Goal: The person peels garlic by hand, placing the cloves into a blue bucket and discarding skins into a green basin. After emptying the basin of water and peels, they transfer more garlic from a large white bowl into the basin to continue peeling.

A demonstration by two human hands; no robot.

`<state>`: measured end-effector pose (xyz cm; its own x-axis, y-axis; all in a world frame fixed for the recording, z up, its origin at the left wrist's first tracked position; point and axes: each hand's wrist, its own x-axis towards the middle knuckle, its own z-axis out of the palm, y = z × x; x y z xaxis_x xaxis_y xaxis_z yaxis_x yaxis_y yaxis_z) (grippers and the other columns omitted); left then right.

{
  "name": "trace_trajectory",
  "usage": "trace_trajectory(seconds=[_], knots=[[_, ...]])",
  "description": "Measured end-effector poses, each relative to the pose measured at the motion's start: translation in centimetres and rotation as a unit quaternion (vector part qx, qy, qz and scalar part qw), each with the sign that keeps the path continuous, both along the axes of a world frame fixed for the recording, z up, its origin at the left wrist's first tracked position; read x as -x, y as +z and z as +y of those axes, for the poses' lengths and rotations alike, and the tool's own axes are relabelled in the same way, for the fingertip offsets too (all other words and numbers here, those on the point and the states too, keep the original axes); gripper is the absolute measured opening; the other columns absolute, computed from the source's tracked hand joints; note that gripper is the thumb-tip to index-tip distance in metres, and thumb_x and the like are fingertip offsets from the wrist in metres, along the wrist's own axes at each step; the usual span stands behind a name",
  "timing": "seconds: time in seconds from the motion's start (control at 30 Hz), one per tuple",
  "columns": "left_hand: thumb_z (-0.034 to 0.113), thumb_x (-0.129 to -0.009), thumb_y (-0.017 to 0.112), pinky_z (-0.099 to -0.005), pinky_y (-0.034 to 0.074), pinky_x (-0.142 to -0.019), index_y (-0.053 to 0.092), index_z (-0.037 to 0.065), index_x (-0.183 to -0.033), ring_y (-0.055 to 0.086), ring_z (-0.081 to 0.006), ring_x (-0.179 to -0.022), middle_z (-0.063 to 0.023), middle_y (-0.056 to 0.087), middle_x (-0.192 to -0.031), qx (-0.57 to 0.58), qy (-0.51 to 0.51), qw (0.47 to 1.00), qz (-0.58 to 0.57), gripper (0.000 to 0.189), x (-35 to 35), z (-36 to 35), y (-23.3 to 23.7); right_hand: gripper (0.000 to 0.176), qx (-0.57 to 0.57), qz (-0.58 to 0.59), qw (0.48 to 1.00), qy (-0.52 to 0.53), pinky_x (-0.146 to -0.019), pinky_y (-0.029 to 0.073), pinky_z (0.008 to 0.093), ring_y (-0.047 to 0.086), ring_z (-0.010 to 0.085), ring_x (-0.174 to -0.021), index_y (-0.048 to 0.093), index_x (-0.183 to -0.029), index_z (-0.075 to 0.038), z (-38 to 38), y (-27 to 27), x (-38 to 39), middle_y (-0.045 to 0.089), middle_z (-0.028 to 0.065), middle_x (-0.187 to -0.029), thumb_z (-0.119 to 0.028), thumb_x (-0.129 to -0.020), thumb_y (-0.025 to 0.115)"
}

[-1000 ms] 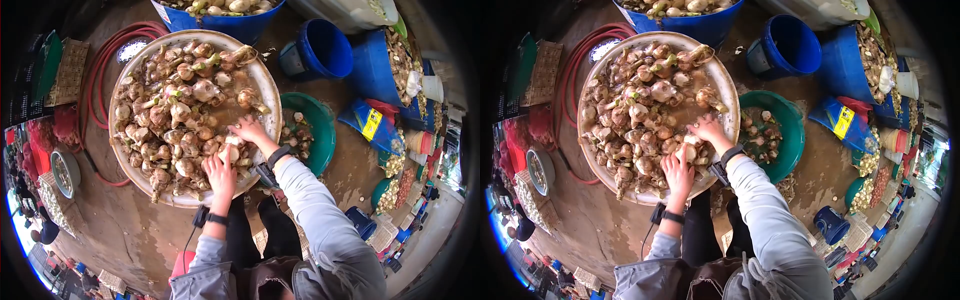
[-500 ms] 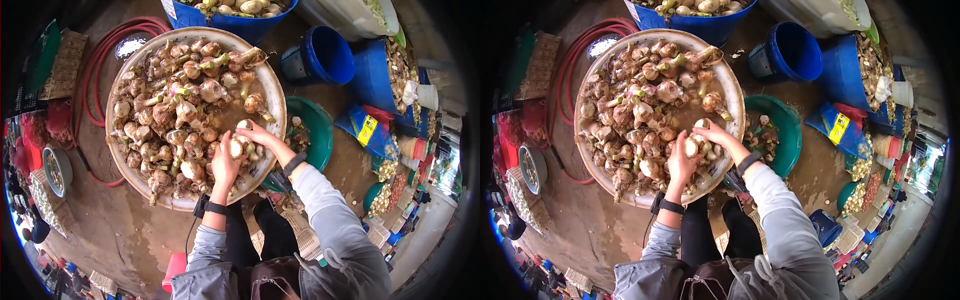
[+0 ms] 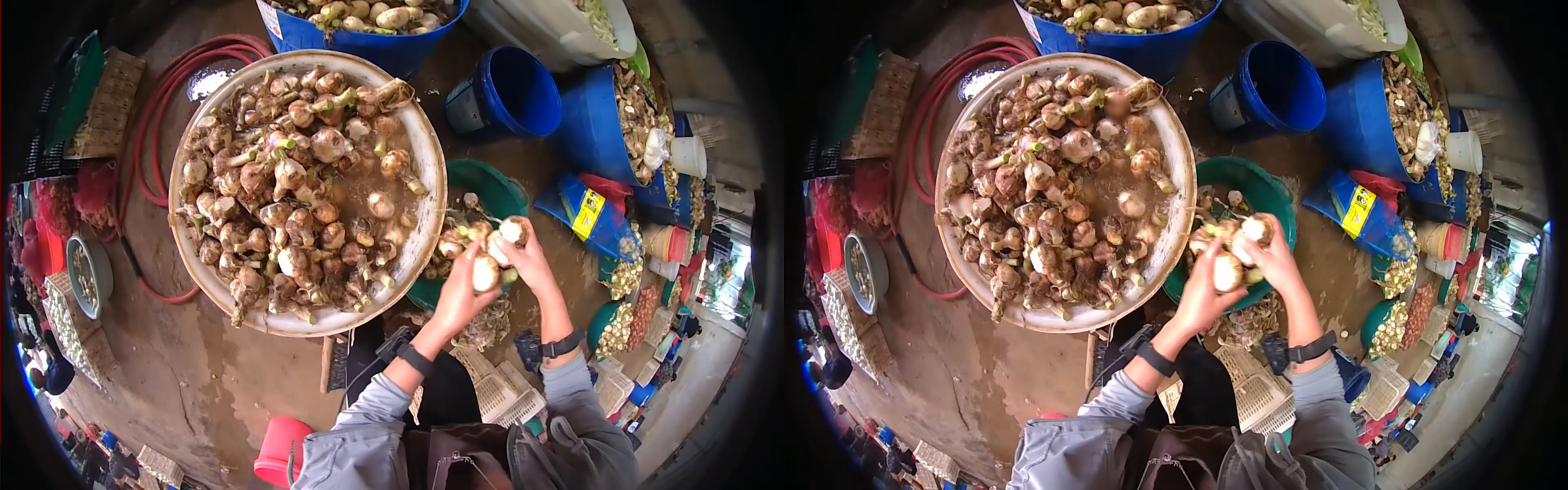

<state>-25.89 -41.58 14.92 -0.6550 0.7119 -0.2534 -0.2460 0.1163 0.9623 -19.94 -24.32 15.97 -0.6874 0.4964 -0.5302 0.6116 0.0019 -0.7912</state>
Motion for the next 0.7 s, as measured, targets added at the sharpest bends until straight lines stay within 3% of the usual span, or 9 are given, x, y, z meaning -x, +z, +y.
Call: trace_trajectory(seconds=[0.1,0.17,0.23,0.3,0.37,0.4,0.5,0.53,0.7], knots=[[0.019,-0.067,0.075,-0.0461,0.028,-0.104,0.048,0.008,-0.124,0.028,-0.0421,-0.128,-0.0226,0.035,-0.135,0.076,-0.057,0.966,0.239,0.065,1.6,-0.6,-1.4,0.058,-0.250,-0.159,0.942,0.157,-0.093,0.043,0.0351,0.053,0.0274,-0.110,0.040,-0.129,-0.011,2.0,-1.6,-1.9,0.049,0.0127,-0.122,-0.023,-0.078,0.066],[0.016,-0.070,0.069,-0.0440,0.033,-0.099,0.054,0.004,-0.116,0.038,-0.0376,-0.120,-0.0203,0.042,-0.128,0.121,0.094,0.971,0.185,0.050,6.0,-1.9,-2.4,0.055,-0.418,-0.165,0.860,0.241,-0.088,0.045,0.0381,0.053,0.0329,-0.108,0.043,-0.127,-0.014,1.5,-1.6,0.9,0.048,0.0139,-0.125,-0.026,-0.078,0.064],[0.014,-0.081,0.056,-0.0390,0.035,-0.097,0.052,0.001,-0.115,0.044,-0.0327,-0.113,-0.0187,0.047,-0.121,0.111,0.260,0.959,-0.021,0.037,10.4,-3.2,-7.1,0.044,-0.365,-0.087,0.900,0.221,-0.082,0.048,0.0374,0.056,0.0307,-0.101,0.051,-0.120,-0.013,-0.7,-1.1,7.2,0.056,0.0114,-0.115,-0.023,-0.079,0.062],[0.022,-0.086,0.052,-0.0372,0.029,-0.101,0.040,0.004,-0.130,0.037,-0.0304,-0.121,-0.0184,0.038,-0.131,0.179,0.288,0.940,-0.032,0.049,12.3,-3.0,-9.8,0.036,-0.298,-0.023,0.925,0.235,-0.075,0.050,0.0360,0.062,0.0287,-0.088,0.054,-0.117,-0.012,-3.1,-3.2,14.0,0.060,0.0086,-0.110,-0.022,-0.083,0.059],[0.032,-0.085,0.053,-0.0377,0.027,-0.103,0.032,0.006,-0.136,0.032,-0.0301,-0.126,-0.0174,0.028,-0.140,0.145,0.310,0.893,-0.294,0.061,13.5,-2.0,-15.0,0.031,-0.399,0.099,0.870,0.273,-0.084,0.046,0.0363,0.058,0.0274,-0.097,0.055,-0.114,-0.009,-4.7,-7.9,20.5,0.060,0.0112,-0.108,-0.018,-0.084,0.054],[0.039,-0.085,0.052,-0.0390,0.029,-0.101,0.027,0.012,-0.140,0.035,-0.0232,-0.123,-0.0088,0.029,-0.139,0.147,0.300,0.874,-0.353,0.066,14.3,-1.7,-14.8,0.037,-0.430,0.130,0.854,0.264,-0.090,0.043,0.0366,0.054,0.0298,-0.104,0.052,-0.118,-0.009,-4.9,-10.5,23.3,0.057,0.0139,-0.113,-0.021,-0.083,0.055],[0.046,-0.084,0.050,-0.0432,0.024,-0.104,0.023,0.014,-0.143,0.024,-0.0232,-0.131,-0.0093,0.016,-0.145,0.233,0.307,0.864,-0.324,0.072,16.0,-0.4,-15.3,0.047,-0.448,-0.038,0.846,0.286,-0.090,0.044,0.0389,0.053,0.0317,-0.105,0.049,-0.123,-0.010,-5.1,-15.3,27.9,0.050,0.0146,-0.124,-0.026,-0.080,0.057],[0.054,-0.085,0.043,-0.0499,0.012,-0.107,0.022,0.019,-0.143,0.002,-0.0424,-0.135,-0.0196,0.007,-0.148,0.226,0.283,0.869,-0.337,0.072,16.1,-0.1,-15.6,0.047,-0.447,-0.041,0.846,0.286,-0.090,0.044,0.0389,0.053,0.0317,-0.105,0.049,-0.123,-0.010,-5.1,-16.4,27.6,0.050,0.0146,-0.124,-0.026,-0.080,0.057],[0.055,-0.085,0.042,-0.0485,0.012,-0.108,0.021,0.017,-0.143,0.000,-0.0400,-0.136,-0.0169,0.003,-0.150,0.197,0.264,0.883,-0.334,0.072,14.5,-1.4,-13.7,0.058,-0.247,-0.156,0.915,0.280,-0.095,0.040,0.0410,0.051,0.0368,-0.109,0.043,-0.130,-0.017,-5.3,-16.0,24.0,0.046,0.0173,-0.128,-0.045,-0.080,0.053]])
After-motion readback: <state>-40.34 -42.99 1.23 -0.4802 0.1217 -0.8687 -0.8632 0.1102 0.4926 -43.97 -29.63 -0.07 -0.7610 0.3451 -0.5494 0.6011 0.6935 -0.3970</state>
